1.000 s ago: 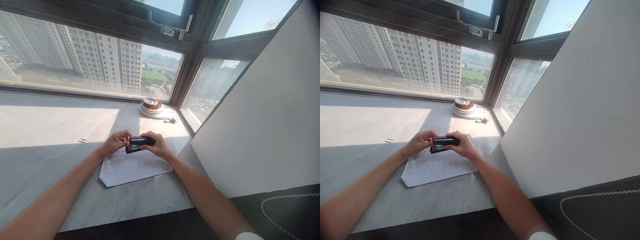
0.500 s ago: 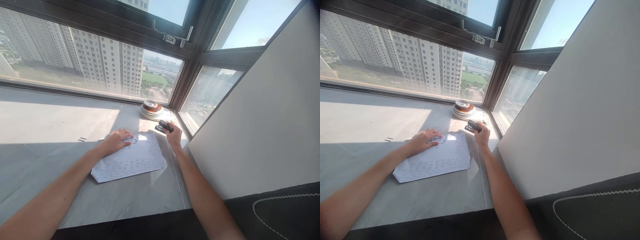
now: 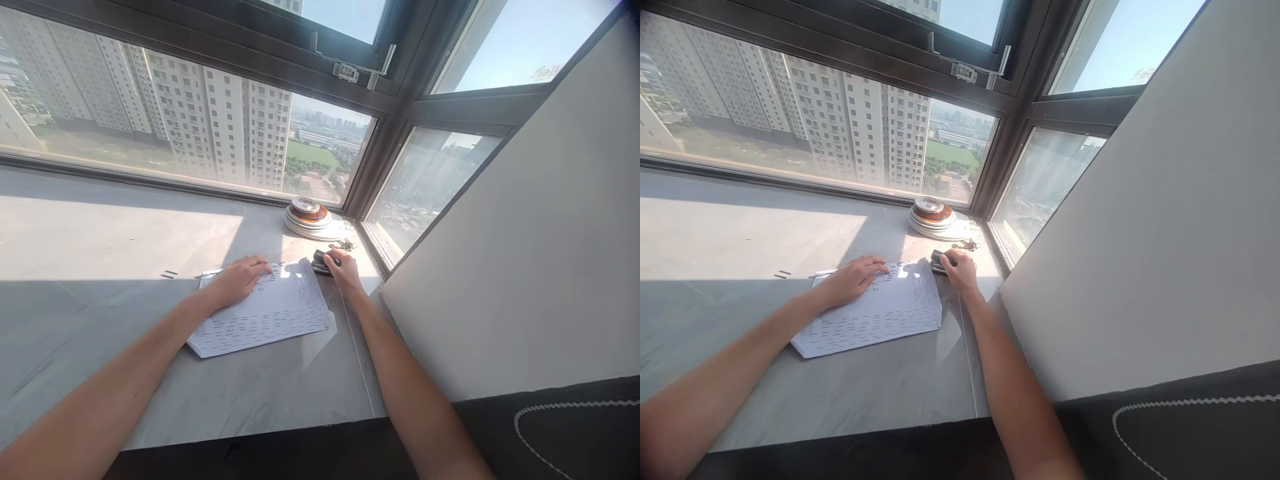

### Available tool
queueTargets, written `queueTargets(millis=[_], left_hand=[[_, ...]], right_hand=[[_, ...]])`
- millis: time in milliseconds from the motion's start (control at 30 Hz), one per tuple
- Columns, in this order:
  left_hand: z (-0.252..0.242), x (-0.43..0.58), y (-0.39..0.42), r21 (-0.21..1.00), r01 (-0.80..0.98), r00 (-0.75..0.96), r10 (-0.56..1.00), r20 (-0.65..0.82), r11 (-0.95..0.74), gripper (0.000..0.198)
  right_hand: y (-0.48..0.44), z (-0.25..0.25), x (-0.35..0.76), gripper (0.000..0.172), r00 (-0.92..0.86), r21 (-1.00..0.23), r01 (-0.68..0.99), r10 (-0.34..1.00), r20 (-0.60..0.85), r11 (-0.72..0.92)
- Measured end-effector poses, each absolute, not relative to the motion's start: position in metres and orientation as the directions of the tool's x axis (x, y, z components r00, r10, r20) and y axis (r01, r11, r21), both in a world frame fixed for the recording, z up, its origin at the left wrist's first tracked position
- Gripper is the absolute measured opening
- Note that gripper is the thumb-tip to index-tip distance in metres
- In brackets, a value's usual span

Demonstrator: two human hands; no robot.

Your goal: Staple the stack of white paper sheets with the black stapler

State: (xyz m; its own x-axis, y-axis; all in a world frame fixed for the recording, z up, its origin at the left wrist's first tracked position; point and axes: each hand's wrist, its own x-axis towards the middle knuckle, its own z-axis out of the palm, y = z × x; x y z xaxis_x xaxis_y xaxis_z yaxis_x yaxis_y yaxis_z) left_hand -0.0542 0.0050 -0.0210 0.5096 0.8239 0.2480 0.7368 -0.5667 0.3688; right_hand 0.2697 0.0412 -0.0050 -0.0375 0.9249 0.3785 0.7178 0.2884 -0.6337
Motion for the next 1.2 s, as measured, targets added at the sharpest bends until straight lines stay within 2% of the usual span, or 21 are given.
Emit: queueTargets(millis=[133,300,433,600,700,867,1000,1200], left_hand=[[-0.02,-0.051,0.004,0.376,0.732,0.511,0.823,0.249,-0.569,0.043],[-0.015,-0.048,0.001,0.372,0.739,0.512,0.827,0.232,-0.562,0.046],[-0.015,-0.047,0.002,0.36,0.728,0.53,0.812,0.246,-0.584,0.048],[-0.019,-0.046,0.004,0.391,0.692,0.546,0.794,0.267,-0.607,0.044],[-0.018,-0.042,0.0,0.436,0.624,0.629,0.748,0.211,-0.648,0.039],[-0.014,-0.042,-0.006,0.425,0.592,0.705,0.695,0.14,-0.685,0.043],[-0.013,-0.043,-0.006,0.427,0.559,0.737,0.662,0.138,-0.711,0.04],[-0.012,-0.038,-0.009,0.428,0.512,0.772,0.618,0.152,-0.745,0.04]], right_hand=[[0.039,-0.002,0.267,0.053,0.01,-0.581,0.786,0.936,0.352,0.211],[0.035,0.002,0.264,0.051,-0.029,-0.473,0.855,0.931,0.364,0.212],[0.031,0.007,0.265,0.051,-0.078,-0.438,0.865,0.929,0.362,0.243],[0.025,0.012,0.262,0.053,-0.17,-0.428,0.857,0.941,0.292,0.287],[0.021,0.013,0.26,0.053,-0.21,-0.418,0.855,0.941,0.265,0.308],[0.023,0.016,0.266,0.052,-0.173,-0.388,0.88,0.945,0.279,0.275],[0.027,0.015,0.271,0.053,-0.105,-0.435,0.871,0.951,0.29,0.229],[0.026,0.013,0.269,0.054,-0.181,-0.458,0.832,0.933,0.31,0.313]])
